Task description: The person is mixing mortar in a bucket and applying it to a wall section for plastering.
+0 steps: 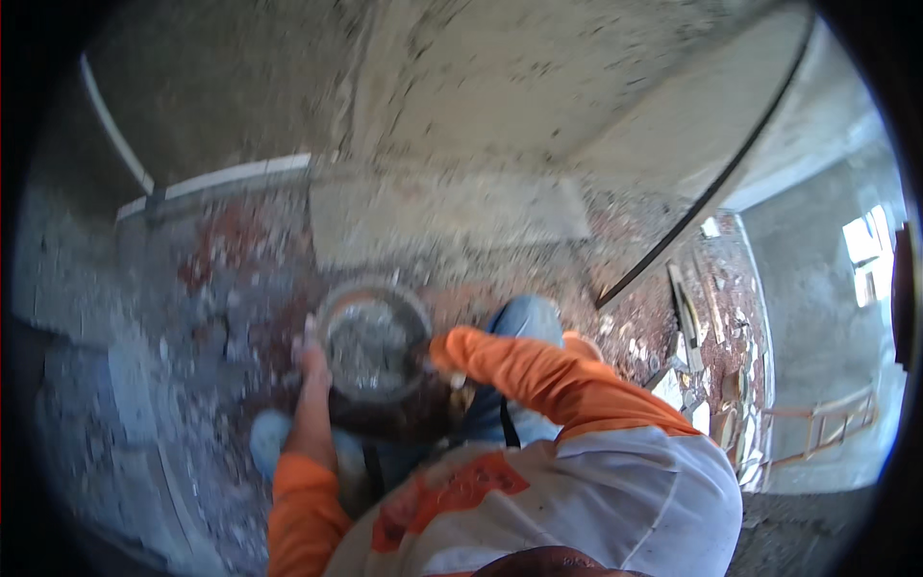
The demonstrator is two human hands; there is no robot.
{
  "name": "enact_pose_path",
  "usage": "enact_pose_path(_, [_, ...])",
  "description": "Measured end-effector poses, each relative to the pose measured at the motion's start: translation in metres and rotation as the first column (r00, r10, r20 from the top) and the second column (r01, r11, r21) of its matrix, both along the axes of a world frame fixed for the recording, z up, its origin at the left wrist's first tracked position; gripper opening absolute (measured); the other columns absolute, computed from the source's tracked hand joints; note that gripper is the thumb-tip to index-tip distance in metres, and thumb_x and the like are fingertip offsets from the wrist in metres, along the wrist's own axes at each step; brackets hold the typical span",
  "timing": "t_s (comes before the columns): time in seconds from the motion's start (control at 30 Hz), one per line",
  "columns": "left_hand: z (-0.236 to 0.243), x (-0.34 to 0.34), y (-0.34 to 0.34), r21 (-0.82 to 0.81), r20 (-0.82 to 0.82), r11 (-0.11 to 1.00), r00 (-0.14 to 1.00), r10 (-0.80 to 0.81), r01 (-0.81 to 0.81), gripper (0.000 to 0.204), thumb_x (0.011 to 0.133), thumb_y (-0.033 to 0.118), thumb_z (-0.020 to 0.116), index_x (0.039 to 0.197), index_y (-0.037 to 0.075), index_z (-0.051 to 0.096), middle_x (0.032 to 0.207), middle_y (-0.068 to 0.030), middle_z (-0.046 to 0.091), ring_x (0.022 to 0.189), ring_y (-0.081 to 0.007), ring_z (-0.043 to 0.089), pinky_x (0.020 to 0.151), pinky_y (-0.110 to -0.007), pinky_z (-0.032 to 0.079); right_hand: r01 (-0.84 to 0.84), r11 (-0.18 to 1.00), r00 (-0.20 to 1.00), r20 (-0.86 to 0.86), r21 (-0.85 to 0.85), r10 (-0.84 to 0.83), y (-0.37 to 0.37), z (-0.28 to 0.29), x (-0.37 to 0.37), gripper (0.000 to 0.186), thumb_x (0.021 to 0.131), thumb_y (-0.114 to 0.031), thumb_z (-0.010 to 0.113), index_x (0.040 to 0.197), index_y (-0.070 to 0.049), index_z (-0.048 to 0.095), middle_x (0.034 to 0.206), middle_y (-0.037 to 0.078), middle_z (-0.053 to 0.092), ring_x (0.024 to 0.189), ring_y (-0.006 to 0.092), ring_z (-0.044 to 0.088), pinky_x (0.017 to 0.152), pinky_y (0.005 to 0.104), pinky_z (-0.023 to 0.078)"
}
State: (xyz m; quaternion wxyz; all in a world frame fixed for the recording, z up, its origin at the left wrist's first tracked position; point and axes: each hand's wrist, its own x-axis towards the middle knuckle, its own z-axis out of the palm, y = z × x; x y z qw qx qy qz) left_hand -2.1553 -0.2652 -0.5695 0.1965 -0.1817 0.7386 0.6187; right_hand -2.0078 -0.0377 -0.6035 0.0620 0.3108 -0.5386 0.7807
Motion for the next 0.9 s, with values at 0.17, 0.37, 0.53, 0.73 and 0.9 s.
enact_pose_path(0.17, [-0.021,-0.01,0.014,-0.089,0.066,0.996,0.998,0.001,0.005,0.058,0.074,0.05,0.06,0.1,-0.001,0.058,0.102,-0.013,0.055,0.092,-0.0224,0.05,0.08,-0.037,0.04,-0.525,0.079,0.821,0.529,0.847,-0.216,0.01,0.023,-0.004,0.024,0.073,-0.02,0.055,0.093,-0.009,0.062,0.087,0.013,0.062,0.078,0.0272,0.059,0.068,0.0379,0.047])
enact_pose_path(0.37, [-0.022,-0.01,0.02,0.047,0.109,0.997,0.993,0.053,-0.058,0.053,0.075,0.051,0.058,0.091,0.0,0.058,0.094,-0.0108,0.054,0.088,-0.0212,0.049,0.078,-0.038,0.04,-0.493,-0.264,0.82,0.341,0.829,-0.459,0.01,0.091,-0.032,0.027,0.079,-0.022,0.048,0.093,-0.003,0.061,0.094,0.017,0.06,0.087,0.0287,0.059,0.073,0.0404,0.047])
enact_pose_path(0.53, [-0.025,-0.001,0.012,0.083,0.093,0.991,0.991,0.098,-0.106,0.04,0.077,0.044,0.061,0.069,0.007,0.049,0.064,0.0005,0.043,0.063,-0.0119,0.038,0.059,-0.03,0.035,-0.465,-0.361,0.816,0.233,0.808,-0.529,0.022,0.072,-0.064,0.028,0.08,-0.026,0.047,0.091,-0.005,0.061,0.089,0.015,0.061,0.084,0.0306,0.059,0.073,0.0397,0.047])
enact_pose_path(0.73, [-0.017,-0.003,0.028,0.002,0.018,0.998,0.997,0.07,-0.07,0.038,0.078,0.042,0.061,0.069,0.008,0.049,0.063,0.0032,0.04,0.06,-0.0084,0.035,0.055,-0.026,0.033,-0.773,0.33,0.286,0.762,0.542,-0.581,0.061,-0.053,-0.029,0.025,0.078,-0.029,0.051,0.086,-0.006,0.057,0.08,0.015,0.058,0.074,0.0306,0.056,0.062,0.0409,0.045])
enact_pose_path(0.9, [-0.026,-0.006,0.024,0.023,0.001,0.995,0.996,0.094,-0.094,0.038,0.079,0.042,0.06,0.07,0.006,0.05,0.064,0.0023,0.044,0.06,-0.008,0.037,0.054,-0.026,0.034,-0.332,0.943,-0.251,0.965,-0.016,-0.072,0.022,-0.037,0.005,0.02,0.08,-0.023,0.05,0.088,-0.004,0.051,0.074,0.014,0.055,0.059,0.0297,0.054,0.049,0.0433,0.045])
